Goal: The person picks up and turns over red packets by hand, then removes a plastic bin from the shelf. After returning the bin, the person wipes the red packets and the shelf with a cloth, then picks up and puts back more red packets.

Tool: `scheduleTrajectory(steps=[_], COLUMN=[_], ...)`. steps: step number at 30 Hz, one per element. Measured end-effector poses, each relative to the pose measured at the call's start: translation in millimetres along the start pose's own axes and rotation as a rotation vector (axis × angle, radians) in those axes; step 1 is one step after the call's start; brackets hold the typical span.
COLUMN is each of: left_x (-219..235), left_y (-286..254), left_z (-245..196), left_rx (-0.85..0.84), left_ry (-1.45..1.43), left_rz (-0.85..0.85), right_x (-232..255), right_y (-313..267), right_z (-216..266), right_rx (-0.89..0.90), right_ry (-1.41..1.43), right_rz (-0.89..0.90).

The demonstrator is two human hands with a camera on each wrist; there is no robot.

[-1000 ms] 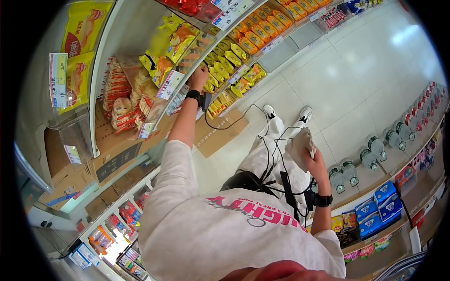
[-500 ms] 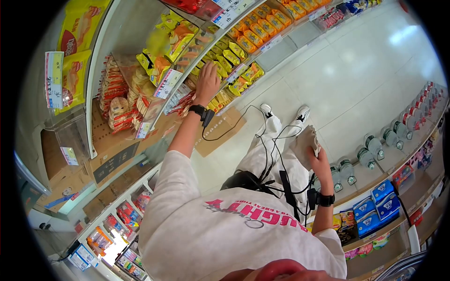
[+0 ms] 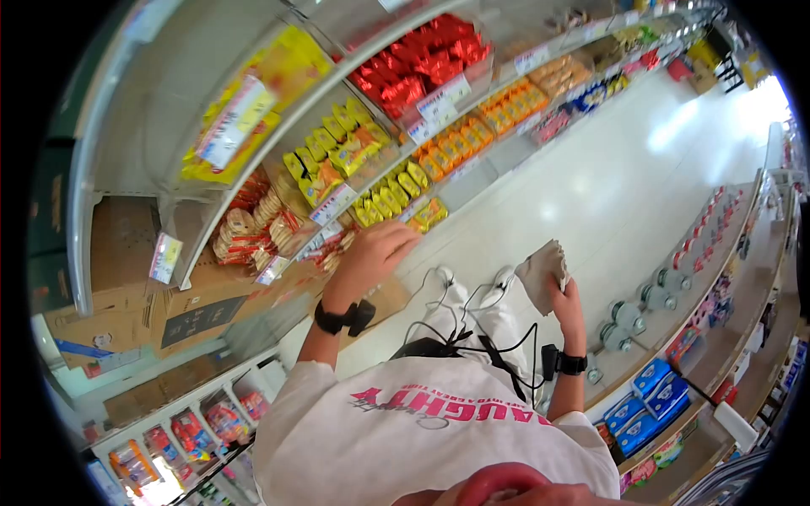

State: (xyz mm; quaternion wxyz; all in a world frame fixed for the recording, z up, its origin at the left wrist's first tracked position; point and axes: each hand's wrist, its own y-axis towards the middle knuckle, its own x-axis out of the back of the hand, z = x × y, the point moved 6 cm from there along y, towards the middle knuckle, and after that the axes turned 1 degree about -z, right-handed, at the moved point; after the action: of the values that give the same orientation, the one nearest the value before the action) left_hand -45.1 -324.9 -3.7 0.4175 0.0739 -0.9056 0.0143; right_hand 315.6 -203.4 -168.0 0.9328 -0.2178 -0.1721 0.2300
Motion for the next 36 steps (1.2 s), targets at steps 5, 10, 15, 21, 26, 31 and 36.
scheduleTrajectory(steps=[5,10,15,21,26,31,36], left_x=[97.1,142.8,153.9,147.6,141.3,137.2,136.1], left_y=[-14.0,-50.9,-95.4,-109.6,-108.1,-105.5,-112.1], left_z=[-111.3,-202.3,-259.0,-267.0,-261.1,-254.0,-251.8], left_rx=[-0.424,-0.662,-1.102,-1.246,-1.327,-1.403,-1.416], left_ry=[-0.226,-0.773,-0.896,-0.846,-0.822,-0.834,-0.868], left_rz=[-0.208,0.257,0.373,0.459,0.529,0.616,0.599], right_x=[17.3,5.9,-17.7,-32.9,-34.1,-31.8,-15.3], right_y=[23.1,24.8,5.9,-4.8,-10.2,-18.0,-43.5], right_z=[44.3,105.9,151.7,168.4,162.6,156.4,141.7], right_rx=[0.189,0.302,0.356,0.391,0.358,0.340,0.342], right_ry=[0.017,-0.025,-0.032,-0.080,-0.094,-0.105,-0.031], right_rz=[-0.026,-0.015,-0.001,0.050,0.055,0.008,-0.121])
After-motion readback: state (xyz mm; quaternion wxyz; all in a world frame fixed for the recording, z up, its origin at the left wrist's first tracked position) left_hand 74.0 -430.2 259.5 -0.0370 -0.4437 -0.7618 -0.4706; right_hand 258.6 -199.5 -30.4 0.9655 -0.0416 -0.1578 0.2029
